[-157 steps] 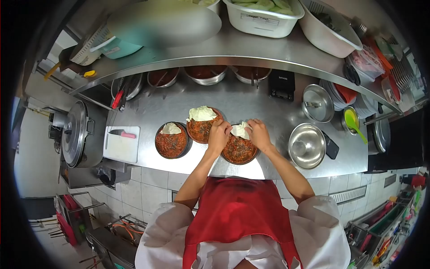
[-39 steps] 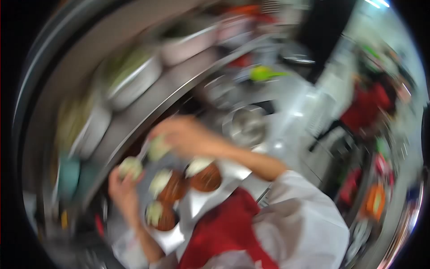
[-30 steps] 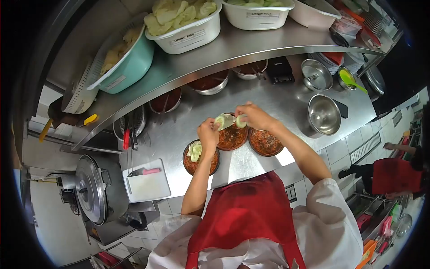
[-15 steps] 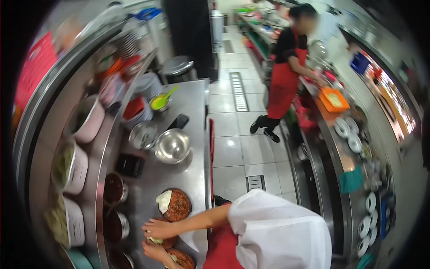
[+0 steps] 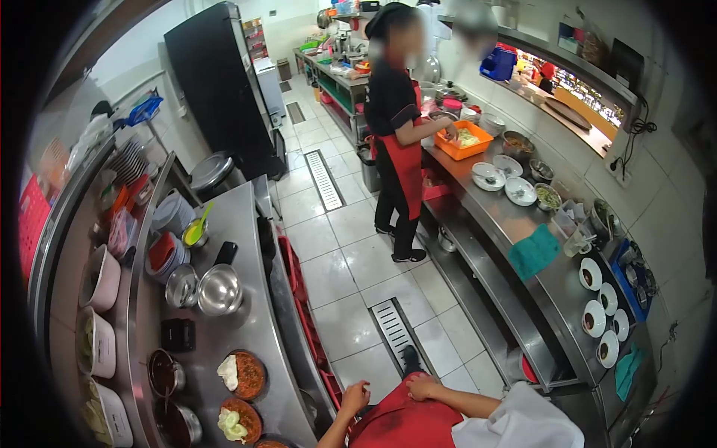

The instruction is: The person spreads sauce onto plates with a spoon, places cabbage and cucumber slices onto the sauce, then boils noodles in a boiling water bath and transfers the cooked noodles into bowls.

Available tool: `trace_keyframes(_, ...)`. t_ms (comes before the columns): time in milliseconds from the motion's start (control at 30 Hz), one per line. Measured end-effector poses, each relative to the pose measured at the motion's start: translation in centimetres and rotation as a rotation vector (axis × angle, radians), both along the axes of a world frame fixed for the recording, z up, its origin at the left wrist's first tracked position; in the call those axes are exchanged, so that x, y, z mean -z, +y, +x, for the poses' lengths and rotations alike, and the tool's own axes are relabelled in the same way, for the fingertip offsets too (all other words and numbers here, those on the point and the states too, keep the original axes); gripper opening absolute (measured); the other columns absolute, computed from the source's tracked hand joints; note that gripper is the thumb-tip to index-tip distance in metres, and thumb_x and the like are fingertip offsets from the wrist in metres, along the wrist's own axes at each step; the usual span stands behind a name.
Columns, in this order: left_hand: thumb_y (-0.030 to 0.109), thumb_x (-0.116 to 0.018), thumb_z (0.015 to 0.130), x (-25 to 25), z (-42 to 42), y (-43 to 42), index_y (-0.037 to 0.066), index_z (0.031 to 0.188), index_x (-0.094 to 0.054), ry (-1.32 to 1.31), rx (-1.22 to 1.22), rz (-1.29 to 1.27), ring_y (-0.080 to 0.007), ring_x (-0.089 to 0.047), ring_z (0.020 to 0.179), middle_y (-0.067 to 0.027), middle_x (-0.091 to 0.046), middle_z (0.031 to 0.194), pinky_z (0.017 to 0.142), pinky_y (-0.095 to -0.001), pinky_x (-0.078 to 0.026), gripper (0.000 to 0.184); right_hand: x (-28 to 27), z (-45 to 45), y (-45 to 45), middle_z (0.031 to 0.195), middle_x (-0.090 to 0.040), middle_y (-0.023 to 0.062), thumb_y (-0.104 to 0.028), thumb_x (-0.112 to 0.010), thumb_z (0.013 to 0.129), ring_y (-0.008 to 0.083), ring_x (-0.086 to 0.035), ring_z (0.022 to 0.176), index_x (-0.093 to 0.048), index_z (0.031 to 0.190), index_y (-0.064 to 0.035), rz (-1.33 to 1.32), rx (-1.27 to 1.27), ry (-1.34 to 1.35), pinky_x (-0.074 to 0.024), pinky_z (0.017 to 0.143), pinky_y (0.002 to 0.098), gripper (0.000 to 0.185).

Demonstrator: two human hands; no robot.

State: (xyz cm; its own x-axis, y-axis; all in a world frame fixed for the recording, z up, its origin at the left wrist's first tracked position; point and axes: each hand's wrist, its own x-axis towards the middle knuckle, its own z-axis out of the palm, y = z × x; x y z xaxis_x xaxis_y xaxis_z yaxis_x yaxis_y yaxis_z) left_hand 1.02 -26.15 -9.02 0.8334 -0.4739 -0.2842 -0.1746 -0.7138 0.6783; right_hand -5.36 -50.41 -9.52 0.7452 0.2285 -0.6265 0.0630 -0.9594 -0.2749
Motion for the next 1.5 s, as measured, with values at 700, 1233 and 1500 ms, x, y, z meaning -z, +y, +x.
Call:
trace_keyframes(700, 0.055, -0.056, 0.082, 10.9, -11.8, -17.3, 0.018, 0.128, -0.055, -0.113, 0.3, 0.2, -0.034, -0.058, 0.11, -0.0119, -0.059, 0.124, 0.093, -0.0522, -0.044, 0.059, 12.6, -22.6, -33.4, 0.129, -0.053, 0.0199, -0.037, -0.045, 0.094, 0.0333, -0.048, 0.122, -0.05, 0.129, -0.0024, 0.719, 0.632, 0.281, -0.0379, 0.102, 0.0376, 0.049)
trace_keyframes(1233, 0.049, -0.046, 0.088, 7.8, 15.4, -45.2, 0.016, 0.115, -0.06, 0.203, 0.568, 0.773, -0.0341, -0.06, 0.105, -0.0122, -0.062, 0.113, 0.082, -0.0547, -0.046, 0.044, -13.8, 6.2, -50.9, 0.128, -0.053, 0.0216, -0.024, -0.06, 0.086, 0.0358, -0.051, 0.118, -0.054, 0.123, -0.0008, 0.486, 1.357, -0.542, -0.0391, 0.097, 0.0462, 0.044)
trace_keyframes(1500, 0.034, -0.054, 0.084, -5.2, 25.9, -57.5, 0.006, 0.115, -0.058, 0.077, 0.566, 0.606, -0.0363, -0.06, 0.104, -0.0198, -0.062, 0.108, 0.085, -0.0477, -0.049, 0.043, -8.1, 19.6, -54.4, 0.154, -0.001, 0.0231, -0.046, -0.044, 0.092, 0.0429, -0.001, 0.141, -0.012, 0.149, -0.0085, -0.532, 1.271, -0.385, -0.0036, 0.111, 0.059, 0.076)
